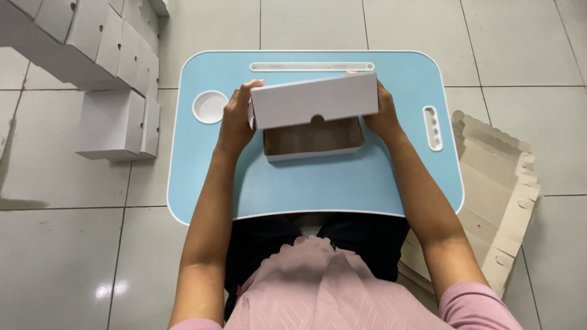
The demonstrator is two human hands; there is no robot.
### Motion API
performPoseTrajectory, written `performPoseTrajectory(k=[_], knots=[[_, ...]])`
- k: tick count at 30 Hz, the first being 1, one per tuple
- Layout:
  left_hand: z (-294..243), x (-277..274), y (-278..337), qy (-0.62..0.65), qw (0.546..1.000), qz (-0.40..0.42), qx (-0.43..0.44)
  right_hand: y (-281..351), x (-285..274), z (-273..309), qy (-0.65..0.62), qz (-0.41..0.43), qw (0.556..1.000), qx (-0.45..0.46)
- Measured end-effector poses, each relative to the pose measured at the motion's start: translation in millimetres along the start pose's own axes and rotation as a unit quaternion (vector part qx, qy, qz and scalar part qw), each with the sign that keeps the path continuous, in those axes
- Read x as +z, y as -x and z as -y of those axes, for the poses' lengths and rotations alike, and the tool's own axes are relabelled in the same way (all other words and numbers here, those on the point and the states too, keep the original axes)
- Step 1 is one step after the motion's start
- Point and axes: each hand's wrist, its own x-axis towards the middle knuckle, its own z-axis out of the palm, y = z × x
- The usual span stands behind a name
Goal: Folding flat cardboard sheets into small white boxes on a portable table.
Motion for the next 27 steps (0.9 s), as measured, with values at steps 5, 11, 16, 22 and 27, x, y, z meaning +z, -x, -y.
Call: performPoseTrajectory(k=[5,11,16,22,27], knots=[[18.4,7.8,6.3,-0.054,0.997,0.039,0.038,2.2,4.1,-5.8,-0.016,0.018,1.0,-0.017],[29.2,7.9,11.0,-0.111,0.99,0.085,0.016,-1.1,2.9,15.4,0.038,0.023,0.999,-0.009],[41.4,11.3,15.5,-0.134,0.985,0.109,0.007,1.2,2.9,9.4,0.056,0.036,0.998,0.003],[45.3,13.6,18.0,-0.165,0.979,0.12,0.008,3.1,3.9,-3.2,0.104,0.054,0.993,-0.01],[57.0,23.7,24.1,-0.212,0.97,0.115,0.01,9.4,-3.1,-26.9,0.194,0.076,0.978,-0.028]])
